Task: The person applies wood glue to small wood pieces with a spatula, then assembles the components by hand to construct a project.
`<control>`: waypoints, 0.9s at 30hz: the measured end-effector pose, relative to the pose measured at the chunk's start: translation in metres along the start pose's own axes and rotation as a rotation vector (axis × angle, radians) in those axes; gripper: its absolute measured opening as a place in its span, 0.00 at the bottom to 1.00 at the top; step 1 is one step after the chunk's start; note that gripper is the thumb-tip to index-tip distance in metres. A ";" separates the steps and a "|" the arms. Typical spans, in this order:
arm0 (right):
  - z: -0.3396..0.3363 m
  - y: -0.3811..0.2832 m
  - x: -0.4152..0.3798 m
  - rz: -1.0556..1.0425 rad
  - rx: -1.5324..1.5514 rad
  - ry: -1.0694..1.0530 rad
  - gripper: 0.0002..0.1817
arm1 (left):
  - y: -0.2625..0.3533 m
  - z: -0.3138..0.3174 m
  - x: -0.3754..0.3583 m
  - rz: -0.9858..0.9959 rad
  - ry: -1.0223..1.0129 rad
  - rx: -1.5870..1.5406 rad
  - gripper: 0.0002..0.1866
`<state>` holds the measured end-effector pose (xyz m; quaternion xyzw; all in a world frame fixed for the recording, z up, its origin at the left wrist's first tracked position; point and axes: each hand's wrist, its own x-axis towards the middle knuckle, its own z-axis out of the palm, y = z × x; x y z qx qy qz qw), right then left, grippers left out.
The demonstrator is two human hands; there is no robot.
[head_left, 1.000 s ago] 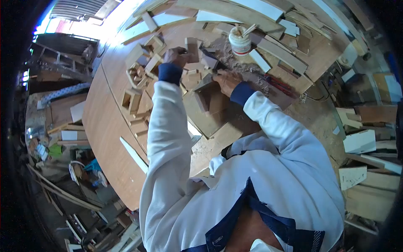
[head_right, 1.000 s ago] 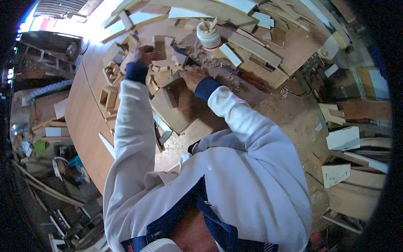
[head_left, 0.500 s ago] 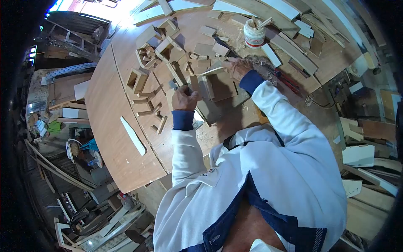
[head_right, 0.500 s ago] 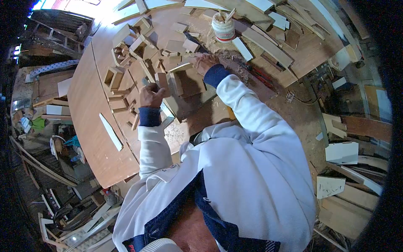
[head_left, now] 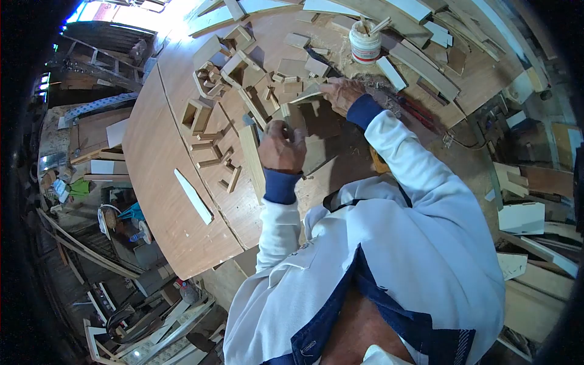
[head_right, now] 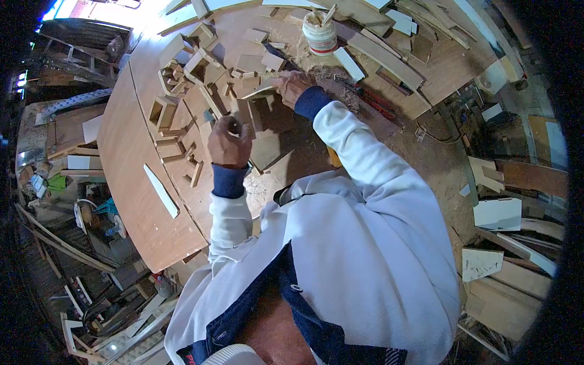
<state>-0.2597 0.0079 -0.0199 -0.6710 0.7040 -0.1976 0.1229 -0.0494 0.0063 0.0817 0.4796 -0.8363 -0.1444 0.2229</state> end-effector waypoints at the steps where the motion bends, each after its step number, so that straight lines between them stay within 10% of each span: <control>1: 0.002 0.000 -0.001 -0.001 0.000 0.000 0.12 | 0.004 0.004 -0.001 -0.001 0.001 0.000 0.14; 25: 0.019 0.035 -0.002 0.024 0.087 0.168 0.10 | 0.017 0.078 0.004 -0.025 -0.235 0.209 0.12; 27: 0.010 0.033 -0.003 0.065 0.022 -0.048 0.15 | 0.018 0.080 0.005 -0.068 -0.223 0.224 0.15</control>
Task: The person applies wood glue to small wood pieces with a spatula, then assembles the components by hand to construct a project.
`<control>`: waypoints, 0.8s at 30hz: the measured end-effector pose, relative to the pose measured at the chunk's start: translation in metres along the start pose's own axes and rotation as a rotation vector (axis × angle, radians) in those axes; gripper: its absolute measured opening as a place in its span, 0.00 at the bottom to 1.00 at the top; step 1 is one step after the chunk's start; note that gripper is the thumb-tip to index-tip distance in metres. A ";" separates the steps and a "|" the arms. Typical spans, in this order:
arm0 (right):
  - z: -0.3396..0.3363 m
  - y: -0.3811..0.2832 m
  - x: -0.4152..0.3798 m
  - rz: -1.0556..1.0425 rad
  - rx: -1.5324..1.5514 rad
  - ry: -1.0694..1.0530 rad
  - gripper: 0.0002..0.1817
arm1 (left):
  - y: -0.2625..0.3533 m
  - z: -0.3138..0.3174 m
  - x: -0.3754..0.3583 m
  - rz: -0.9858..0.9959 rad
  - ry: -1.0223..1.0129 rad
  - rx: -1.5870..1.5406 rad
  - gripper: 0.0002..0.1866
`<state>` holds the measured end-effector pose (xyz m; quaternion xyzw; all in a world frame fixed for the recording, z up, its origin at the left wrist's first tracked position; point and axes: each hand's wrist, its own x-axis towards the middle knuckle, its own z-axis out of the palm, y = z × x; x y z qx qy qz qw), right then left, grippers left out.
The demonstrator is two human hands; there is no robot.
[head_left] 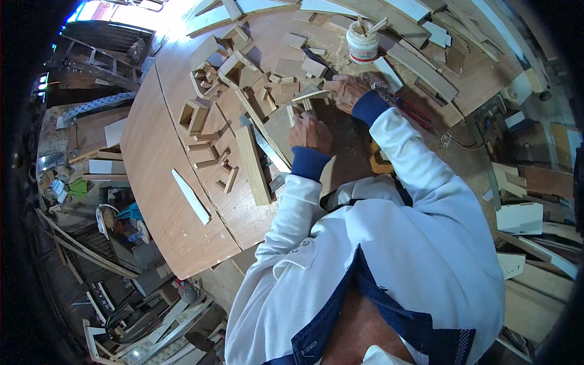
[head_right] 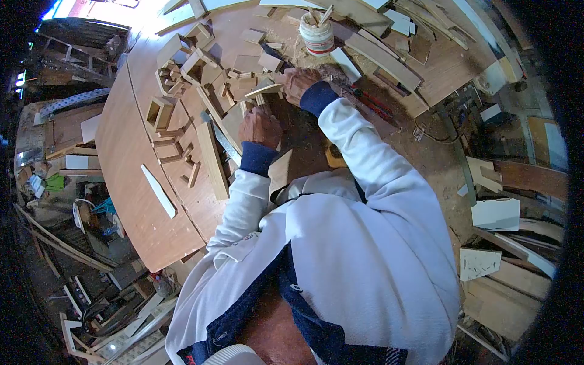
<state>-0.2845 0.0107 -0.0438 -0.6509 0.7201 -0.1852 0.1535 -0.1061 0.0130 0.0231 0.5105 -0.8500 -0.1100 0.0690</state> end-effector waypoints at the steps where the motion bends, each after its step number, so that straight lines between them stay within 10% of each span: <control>1: -0.009 -0.005 -0.002 0.003 0.002 -0.001 0.15 | 0.000 -0.002 0.000 0.001 -0.003 0.001 0.15; 6: -0.013 -0.006 -0.007 -0.117 0.082 0.114 0.12 | 0.020 -0.078 -0.011 -0.021 -0.023 0.066 0.20; 14: -0.013 -0.004 -0.003 -0.178 -0.008 0.114 0.15 | -0.031 -0.074 -0.010 0.393 0.180 0.039 0.25; 24: 0.004 0.019 0.010 -0.241 -0.001 0.195 0.09 | -0.025 -0.031 -0.036 0.336 0.006 0.185 0.27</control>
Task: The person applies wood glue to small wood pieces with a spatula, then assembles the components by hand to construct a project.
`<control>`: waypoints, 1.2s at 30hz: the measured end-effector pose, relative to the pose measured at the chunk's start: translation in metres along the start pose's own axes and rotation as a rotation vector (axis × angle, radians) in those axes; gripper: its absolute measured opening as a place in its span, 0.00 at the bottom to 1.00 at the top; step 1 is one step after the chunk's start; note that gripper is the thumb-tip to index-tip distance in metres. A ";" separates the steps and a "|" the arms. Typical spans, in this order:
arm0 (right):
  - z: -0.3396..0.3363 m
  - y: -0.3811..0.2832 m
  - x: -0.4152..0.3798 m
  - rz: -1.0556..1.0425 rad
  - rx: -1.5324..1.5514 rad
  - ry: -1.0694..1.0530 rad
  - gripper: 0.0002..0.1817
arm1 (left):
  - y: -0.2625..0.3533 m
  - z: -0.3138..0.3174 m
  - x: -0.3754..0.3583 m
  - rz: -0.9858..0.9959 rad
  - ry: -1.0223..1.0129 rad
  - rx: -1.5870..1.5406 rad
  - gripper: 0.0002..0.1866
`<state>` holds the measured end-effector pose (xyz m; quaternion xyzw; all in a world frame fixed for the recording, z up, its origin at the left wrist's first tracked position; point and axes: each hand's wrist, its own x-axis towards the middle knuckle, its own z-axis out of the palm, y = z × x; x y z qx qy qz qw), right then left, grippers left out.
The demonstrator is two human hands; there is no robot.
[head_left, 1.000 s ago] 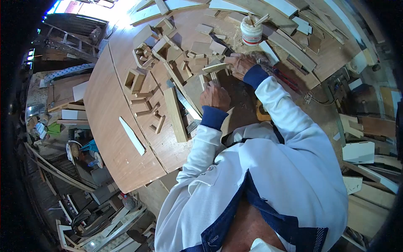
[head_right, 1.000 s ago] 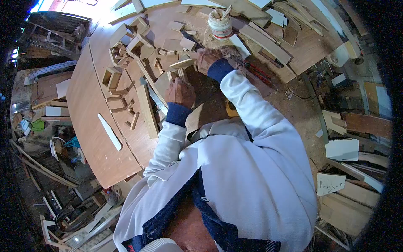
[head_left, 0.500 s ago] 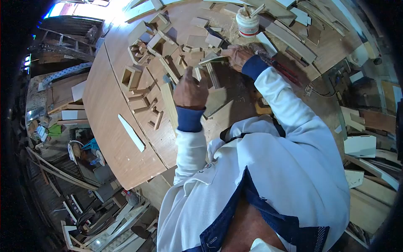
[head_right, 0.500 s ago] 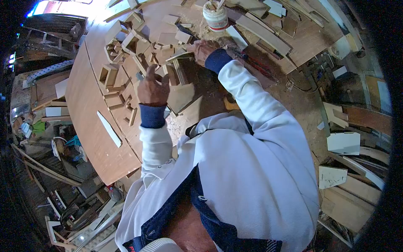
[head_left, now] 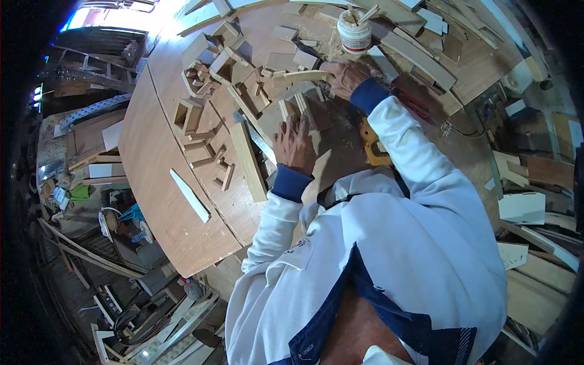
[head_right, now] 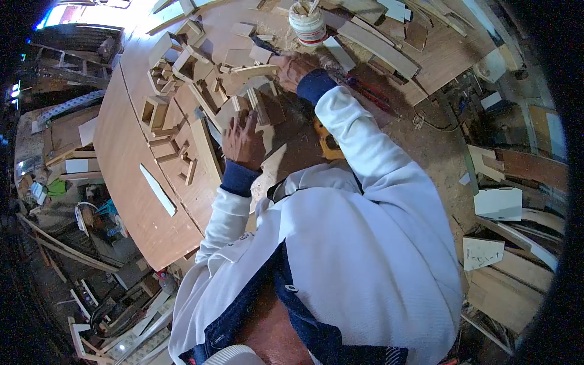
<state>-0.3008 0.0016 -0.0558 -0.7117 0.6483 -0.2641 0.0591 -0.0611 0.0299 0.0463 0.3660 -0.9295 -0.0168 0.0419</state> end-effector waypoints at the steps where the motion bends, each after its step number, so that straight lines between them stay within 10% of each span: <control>1: 0.000 0.003 0.000 -0.051 -0.019 0.042 0.09 | 0.000 0.008 -0.002 0.019 0.046 -0.065 0.28; 19: -0.015 -0.003 -0.003 0.039 0.088 -0.095 0.09 | -0.004 -0.005 0.028 -0.099 -0.133 0.004 0.56; 36: -0.025 -0.009 -0.004 0.006 0.132 -0.083 0.14 | -0.018 0.003 0.038 -0.073 -0.116 -0.112 0.62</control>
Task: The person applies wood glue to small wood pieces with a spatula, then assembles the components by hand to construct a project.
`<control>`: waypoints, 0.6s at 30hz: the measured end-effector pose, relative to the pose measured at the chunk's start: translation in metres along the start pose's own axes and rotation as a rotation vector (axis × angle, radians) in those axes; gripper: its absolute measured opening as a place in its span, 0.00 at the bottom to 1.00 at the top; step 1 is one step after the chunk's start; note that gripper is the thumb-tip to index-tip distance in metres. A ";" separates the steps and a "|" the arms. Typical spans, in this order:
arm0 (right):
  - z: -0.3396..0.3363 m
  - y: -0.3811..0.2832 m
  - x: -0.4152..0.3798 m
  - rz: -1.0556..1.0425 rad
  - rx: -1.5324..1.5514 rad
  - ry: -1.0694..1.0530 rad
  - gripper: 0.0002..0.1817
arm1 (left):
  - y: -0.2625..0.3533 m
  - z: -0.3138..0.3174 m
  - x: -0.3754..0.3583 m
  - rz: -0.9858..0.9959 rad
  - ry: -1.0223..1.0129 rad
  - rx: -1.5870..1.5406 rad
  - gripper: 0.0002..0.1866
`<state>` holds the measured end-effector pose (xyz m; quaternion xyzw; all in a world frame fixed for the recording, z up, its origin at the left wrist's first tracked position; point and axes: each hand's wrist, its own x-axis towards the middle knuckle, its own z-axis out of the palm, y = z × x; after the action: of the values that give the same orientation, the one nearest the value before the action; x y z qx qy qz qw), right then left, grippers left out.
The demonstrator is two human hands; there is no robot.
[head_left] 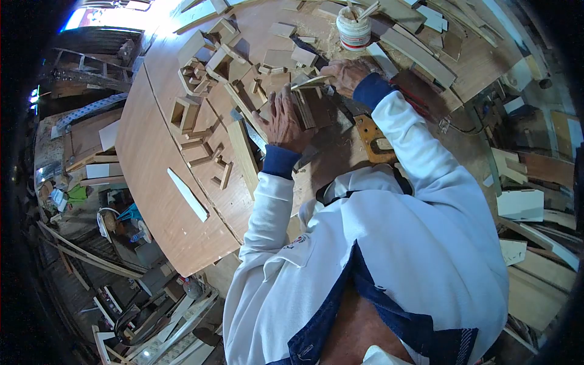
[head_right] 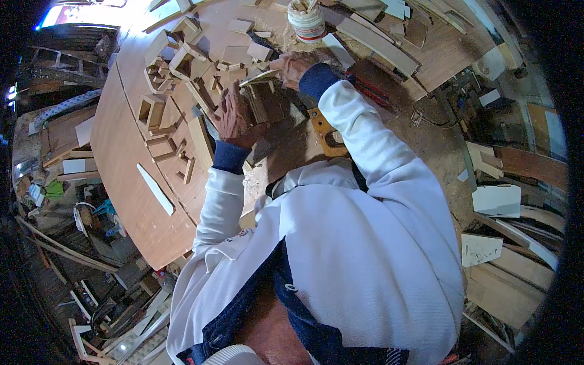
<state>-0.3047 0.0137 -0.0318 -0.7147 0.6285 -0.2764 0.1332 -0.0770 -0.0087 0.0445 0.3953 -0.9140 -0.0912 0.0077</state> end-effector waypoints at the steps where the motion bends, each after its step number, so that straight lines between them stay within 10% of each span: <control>1: 0.002 0.002 0.000 0.000 0.011 -0.003 0.15 | 0.000 -0.001 0.001 0.003 -0.008 0.007 0.63; 18: 0.036 0.033 0.002 0.170 -0.066 -0.153 0.23 | -0.008 -0.014 0.017 0.084 -0.150 -0.130 0.66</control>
<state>-0.3115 0.0005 -0.0779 -0.6819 0.6836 -0.1879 0.1802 -0.0823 -0.0287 0.0560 0.3474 -0.9199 -0.1792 -0.0313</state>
